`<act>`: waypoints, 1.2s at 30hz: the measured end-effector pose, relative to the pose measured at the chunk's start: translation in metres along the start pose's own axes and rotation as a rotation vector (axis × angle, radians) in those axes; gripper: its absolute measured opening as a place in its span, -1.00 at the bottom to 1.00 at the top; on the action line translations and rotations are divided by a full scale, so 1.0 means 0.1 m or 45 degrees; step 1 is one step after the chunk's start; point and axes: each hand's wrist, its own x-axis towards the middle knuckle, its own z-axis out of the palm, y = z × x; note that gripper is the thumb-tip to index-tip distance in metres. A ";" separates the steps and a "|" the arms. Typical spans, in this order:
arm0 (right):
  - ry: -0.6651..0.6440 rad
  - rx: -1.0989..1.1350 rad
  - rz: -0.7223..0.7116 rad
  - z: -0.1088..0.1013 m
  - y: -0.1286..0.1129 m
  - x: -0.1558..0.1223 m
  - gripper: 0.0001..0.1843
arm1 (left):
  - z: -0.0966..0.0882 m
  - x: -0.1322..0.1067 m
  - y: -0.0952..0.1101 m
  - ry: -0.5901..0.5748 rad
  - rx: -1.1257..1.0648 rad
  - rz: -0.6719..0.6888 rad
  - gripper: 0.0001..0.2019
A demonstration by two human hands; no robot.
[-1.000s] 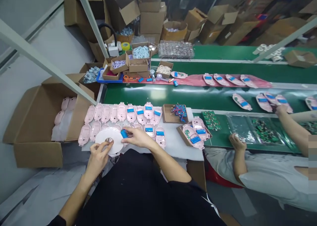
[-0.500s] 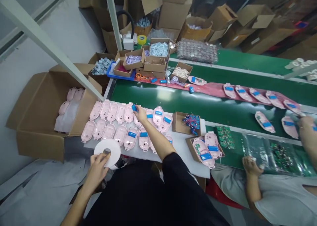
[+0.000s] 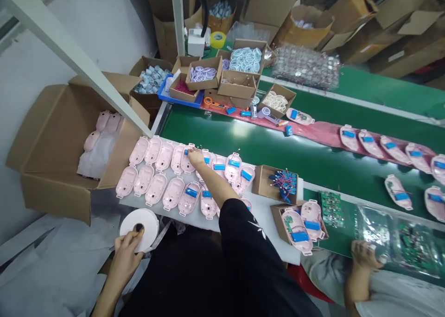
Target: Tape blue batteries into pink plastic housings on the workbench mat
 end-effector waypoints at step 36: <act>0.086 0.366 0.295 0.21 0.39 0.24 -0.19 | -0.14 0.13 0.31 0.194 -0.048 -0.090 -0.49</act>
